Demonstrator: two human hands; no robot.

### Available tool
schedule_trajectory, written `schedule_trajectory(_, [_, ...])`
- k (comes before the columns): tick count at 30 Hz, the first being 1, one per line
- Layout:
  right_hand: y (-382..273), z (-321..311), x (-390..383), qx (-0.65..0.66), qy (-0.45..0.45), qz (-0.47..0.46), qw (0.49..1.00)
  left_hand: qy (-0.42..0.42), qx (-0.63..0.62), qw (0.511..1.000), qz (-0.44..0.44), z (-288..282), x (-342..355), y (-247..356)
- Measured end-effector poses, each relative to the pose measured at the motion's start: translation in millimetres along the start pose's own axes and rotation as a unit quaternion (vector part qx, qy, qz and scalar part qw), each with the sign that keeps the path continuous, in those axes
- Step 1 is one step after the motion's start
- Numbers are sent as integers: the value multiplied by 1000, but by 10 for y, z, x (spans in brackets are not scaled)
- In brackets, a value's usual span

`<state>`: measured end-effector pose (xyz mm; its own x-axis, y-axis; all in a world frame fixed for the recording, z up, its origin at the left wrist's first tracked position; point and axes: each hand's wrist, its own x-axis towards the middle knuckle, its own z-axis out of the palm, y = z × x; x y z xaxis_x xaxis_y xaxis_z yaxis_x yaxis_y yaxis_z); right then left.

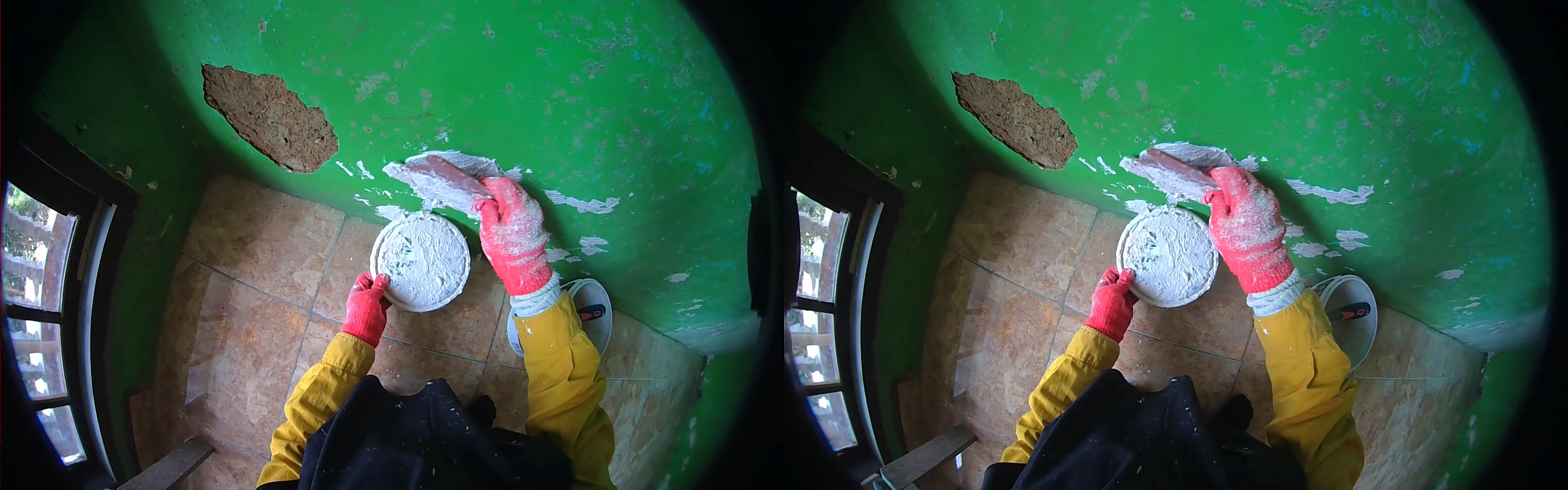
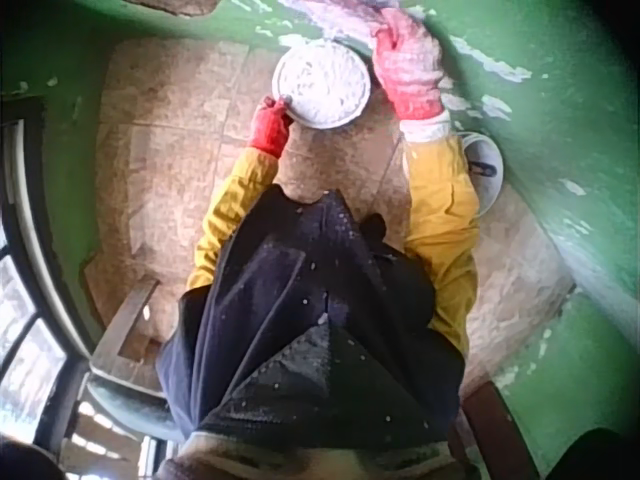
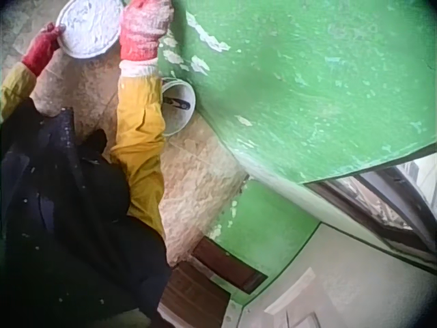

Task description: The person applies plaster to a wall with a putty knife, scoops additional plaster from a bucket onto a tray using a putty knife, and spreads the plaster across damaged sections of the wall.

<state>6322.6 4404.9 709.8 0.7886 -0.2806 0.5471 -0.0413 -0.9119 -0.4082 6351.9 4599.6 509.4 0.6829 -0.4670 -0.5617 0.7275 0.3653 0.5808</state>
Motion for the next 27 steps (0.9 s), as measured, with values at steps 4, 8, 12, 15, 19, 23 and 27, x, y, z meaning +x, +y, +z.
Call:
schedule_trajectory(4, [-42,-21,28,-8,15,31,999,1,1,1000,1,-60,32,31])
schedule_trajectory(8, [-165,-108,57,13,26,26,999,1,-12,1000,13,-68,40,44])
schedule_trajectory(12, [-183,-165,6,16,57,9,998,-13,-17,1000,17,-104,76,36])
schedule_trajectory(15, [-262,-265,-18,18,77,15,997,-7,-13,1000,18,-101,83,45])
schedule_trajectory(19, [-265,-319,-87,90,93,52,990,1,-10,1000,18,-81,73,50])
schedule_trajectory(23, [-359,-452,-101,116,113,107,981,-5,-22,1000,18,-71,66,38])
schedule_trajectory(27, [-356,-568,-154,174,136,121,968,-4,-24,999,21,-64,51,57])
